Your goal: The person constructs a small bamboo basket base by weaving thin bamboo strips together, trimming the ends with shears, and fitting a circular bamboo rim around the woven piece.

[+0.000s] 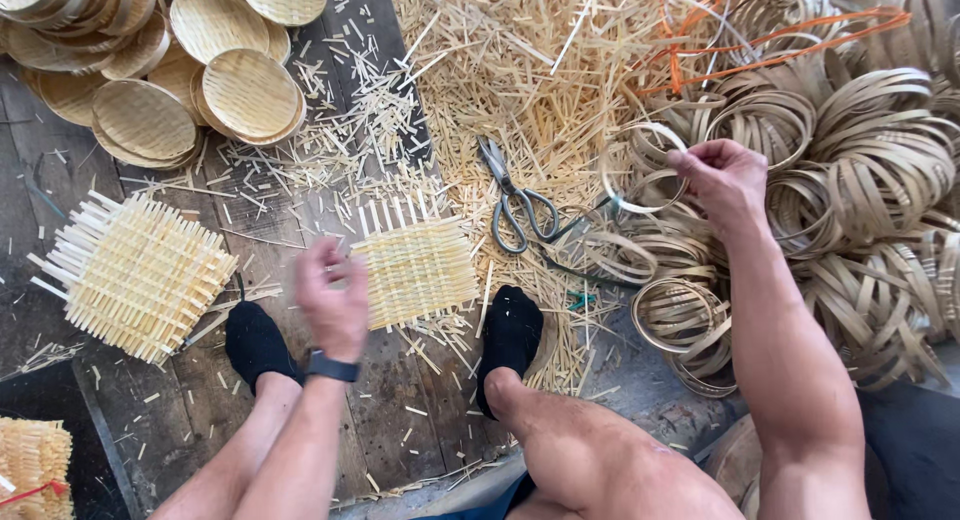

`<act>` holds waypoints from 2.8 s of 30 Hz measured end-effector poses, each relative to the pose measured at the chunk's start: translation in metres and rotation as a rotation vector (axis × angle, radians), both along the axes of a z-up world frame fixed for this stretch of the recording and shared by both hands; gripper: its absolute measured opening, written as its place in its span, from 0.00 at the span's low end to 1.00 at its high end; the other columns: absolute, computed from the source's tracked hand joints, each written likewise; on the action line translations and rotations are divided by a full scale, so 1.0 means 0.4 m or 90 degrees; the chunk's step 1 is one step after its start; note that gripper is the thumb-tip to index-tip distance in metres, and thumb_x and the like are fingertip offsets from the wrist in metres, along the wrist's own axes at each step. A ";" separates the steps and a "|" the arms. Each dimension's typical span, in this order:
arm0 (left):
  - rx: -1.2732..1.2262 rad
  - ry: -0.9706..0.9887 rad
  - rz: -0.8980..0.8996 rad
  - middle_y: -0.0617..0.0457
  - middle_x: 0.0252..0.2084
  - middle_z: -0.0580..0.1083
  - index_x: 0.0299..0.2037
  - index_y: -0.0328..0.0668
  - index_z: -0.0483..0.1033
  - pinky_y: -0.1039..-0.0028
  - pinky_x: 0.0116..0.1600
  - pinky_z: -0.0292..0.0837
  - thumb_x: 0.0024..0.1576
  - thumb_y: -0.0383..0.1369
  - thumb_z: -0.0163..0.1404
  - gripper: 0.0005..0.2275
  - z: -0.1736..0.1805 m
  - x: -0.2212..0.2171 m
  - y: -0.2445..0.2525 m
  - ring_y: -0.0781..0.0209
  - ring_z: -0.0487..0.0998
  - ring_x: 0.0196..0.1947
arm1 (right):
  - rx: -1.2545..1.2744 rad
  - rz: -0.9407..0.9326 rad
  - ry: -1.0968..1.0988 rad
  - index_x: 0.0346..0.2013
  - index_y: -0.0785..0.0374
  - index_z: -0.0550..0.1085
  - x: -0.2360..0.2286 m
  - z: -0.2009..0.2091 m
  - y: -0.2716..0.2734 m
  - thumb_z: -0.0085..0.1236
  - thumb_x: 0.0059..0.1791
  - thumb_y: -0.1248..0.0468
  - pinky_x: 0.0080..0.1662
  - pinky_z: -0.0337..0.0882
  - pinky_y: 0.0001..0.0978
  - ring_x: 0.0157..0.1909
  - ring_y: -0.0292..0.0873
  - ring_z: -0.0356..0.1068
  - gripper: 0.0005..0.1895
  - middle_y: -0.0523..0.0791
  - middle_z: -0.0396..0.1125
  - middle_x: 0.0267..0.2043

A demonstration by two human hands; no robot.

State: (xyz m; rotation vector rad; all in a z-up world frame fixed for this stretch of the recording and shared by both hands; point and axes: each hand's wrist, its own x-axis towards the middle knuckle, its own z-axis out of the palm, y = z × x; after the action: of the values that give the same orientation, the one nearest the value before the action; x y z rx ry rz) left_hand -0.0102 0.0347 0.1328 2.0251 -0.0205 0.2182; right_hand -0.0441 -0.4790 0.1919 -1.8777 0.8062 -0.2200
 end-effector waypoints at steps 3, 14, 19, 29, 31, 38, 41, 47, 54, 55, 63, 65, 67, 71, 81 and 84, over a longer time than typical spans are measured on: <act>-0.100 -0.058 -0.186 0.51 0.45 0.76 0.50 0.42 0.76 0.75 0.43 0.81 0.60 0.33 0.58 0.10 0.082 -0.024 -0.187 0.64 0.78 0.41 | -0.054 0.107 -0.071 0.36 0.64 0.78 -0.057 0.096 0.096 0.75 0.46 0.64 0.34 0.67 0.20 0.31 0.30 0.67 0.12 0.41 0.73 0.31; -0.706 0.474 -0.447 0.50 0.43 0.81 0.57 0.29 0.78 0.76 0.47 0.79 0.63 0.26 0.55 0.13 0.237 -0.164 -0.615 0.67 0.80 0.40 | -0.049 0.274 -0.060 0.44 0.67 0.74 -0.303 0.276 0.295 0.71 0.40 0.67 0.42 0.73 0.26 0.37 0.33 0.70 0.21 0.43 0.72 0.34; -0.589 0.447 -0.452 0.51 0.39 0.81 0.53 0.31 0.81 0.73 0.44 0.80 0.61 0.26 0.55 0.11 0.162 -0.193 -0.615 0.65 0.79 0.35 | 0.098 0.115 -0.205 0.41 0.64 0.77 -0.393 0.238 0.247 0.61 0.52 0.70 0.49 0.76 0.32 0.42 0.39 0.75 0.03 0.45 0.75 0.38; -0.534 0.660 -0.283 0.52 0.39 0.79 0.54 0.39 0.74 0.73 0.40 0.79 0.55 0.34 0.60 0.19 0.031 -0.140 -0.694 0.66 0.80 0.35 | -0.126 -0.035 -0.418 0.49 0.67 0.69 -0.540 0.375 0.217 0.58 0.61 0.71 0.51 0.79 0.31 0.44 0.41 0.76 0.06 0.47 0.73 0.43; -0.434 0.559 -0.238 0.51 0.35 0.77 0.53 0.35 0.78 0.72 0.35 0.76 0.55 0.39 0.61 0.20 0.057 -0.105 -0.633 0.66 0.75 0.30 | -0.185 -0.006 -0.324 0.46 0.69 0.70 -0.520 0.416 0.249 0.57 0.57 0.71 0.45 0.74 0.28 0.40 0.39 0.71 0.05 0.46 0.71 0.41; -0.358 0.189 -0.526 0.56 0.39 0.80 0.52 0.36 0.79 0.77 0.35 0.80 0.58 0.66 0.40 0.37 0.424 0.047 -0.481 0.72 0.80 0.35 | -0.496 0.443 -0.335 0.45 0.64 0.79 -0.279 0.554 0.392 0.69 0.48 0.71 0.38 0.70 0.35 0.38 0.44 0.68 0.12 0.47 0.67 0.41; -0.467 0.467 -0.636 0.61 0.29 0.68 0.40 0.34 0.78 0.78 0.24 0.62 0.60 0.73 0.31 0.42 0.540 0.033 -0.439 0.73 0.65 0.24 | -0.566 0.570 -0.431 0.47 0.66 0.79 -0.151 0.596 0.453 0.68 0.47 0.72 0.38 0.71 0.36 0.40 0.45 0.70 0.14 0.47 0.68 0.44; -0.399 0.541 -0.402 0.62 0.13 0.59 0.12 0.50 0.62 0.75 0.15 0.61 0.51 0.73 0.26 0.35 0.596 0.004 -0.307 0.71 0.59 0.11 | -0.730 0.667 -0.401 0.39 0.66 0.75 -0.086 0.602 0.588 0.62 0.42 0.67 0.34 0.71 0.36 0.40 0.44 0.66 0.12 0.45 0.62 0.36; -0.421 0.442 -0.263 0.61 0.11 0.59 0.10 0.47 0.64 0.76 0.14 0.52 0.53 0.70 0.29 0.36 0.524 -0.017 -0.207 0.71 0.58 0.09 | -0.649 0.641 -0.400 0.30 0.63 0.69 -0.065 0.497 0.711 0.59 0.37 0.70 0.31 0.70 0.37 0.38 0.44 0.65 0.10 0.45 0.60 0.34; -0.434 0.466 -0.237 0.62 0.11 0.58 0.10 0.48 0.63 0.75 0.13 0.50 0.54 0.70 0.29 0.36 0.503 -0.020 -0.197 0.71 0.57 0.09 | -0.640 0.639 -0.390 0.30 0.64 0.70 -0.061 0.473 0.726 0.59 0.36 0.70 0.31 0.71 0.37 0.38 0.45 0.66 0.10 0.45 0.61 0.35; -0.832 0.403 -0.140 0.62 0.17 0.58 0.29 0.43 0.74 0.77 0.26 0.58 0.58 0.56 0.52 0.23 0.268 0.005 -0.097 0.70 0.57 0.15 | 0.121 0.376 0.027 0.46 0.66 0.78 0.059 0.282 0.701 0.62 0.49 0.59 0.33 0.77 0.35 0.31 0.39 0.76 0.16 0.43 0.75 0.32; -0.974 0.351 -0.087 0.61 0.20 0.61 0.30 0.43 0.72 0.74 0.33 0.65 0.58 0.51 0.55 0.19 0.233 0.014 -0.072 0.69 0.63 0.21 | 0.493 0.352 -0.040 0.43 0.68 0.78 0.038 0.230 0.681 0.56 0.51 0.56 0.38 0.80 0.37 0.33 0.40 0.77 0.17 0.45 0.75 0.32; -1.011 0.362 -0.103 0.60 0.21 0.64 0.30 0.42 0.72 0.73 0.35 0.68 0.58 0.46 0.57 0.16 0.223 0.025 -0.040 0.67 0.67 0.24 | 0.686 0.327 -0.075 0.41 0.69 0.78 0.032 0.177 0.677 0.54 0.54 0.55 0.38 0.78 0.37 0.31 0.41 0.75 0.17 0.45 0.74 0.30; -0.766 0.558 -0.216 0.59 0.19 0.66 0.29 0.38 0.76 0.75 0.27 0.64 0.57 0.39 0.55 0.12 0.241 0.053 -0.002 0.68 0.67 0.21 | 0.759 0.351 -0.079 0.38 0.70 0.79 0.041 0.111 0.664 0.58 0.56 0.56 0.30 0.64 0.28 0.23 0.35 0.63 0.17 0.43 0.67 0.23; -0.750 0.592 -0.051 0.59 0.17 0.63 0.24 0.40 0.68 0.78 0.15 0.47 0.56 0.31 0.58 0.13 0.146 0.069 -0.014 0.70 0.56 0.11 | 0.747 0.266 0.056 0.15 0.54 0.63 0.048 0.065 0.735 0.62 0.52 0.53 0.19 0.46 0.24 0.16 0.30 0.46 0.25 0.35 0.49 0.13; -0.797 0.621 -0.121 0.62 0.15 0.59 0.25 0.40 0.70 0.81 0.14 0.47 0.58 0.34 0.59 0.13 0.141 0.072 0.000 0.74 0.54 0.11 | 0.784 0.255 0.016 0.16 0.58 0.65 0.048 0.051 0.735 0.61 0.55 0.52 0.20 0.52 0.24 0.17 0.31 0.51 0.27 0.36 0.52 0.14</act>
State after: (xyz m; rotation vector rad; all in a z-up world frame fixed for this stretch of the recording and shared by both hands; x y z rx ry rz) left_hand 0.0185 0.0347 0.1893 0.7043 0.4269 -0.7291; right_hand -0.0247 -0.1849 0.2121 -0.8168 0.3775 0.4705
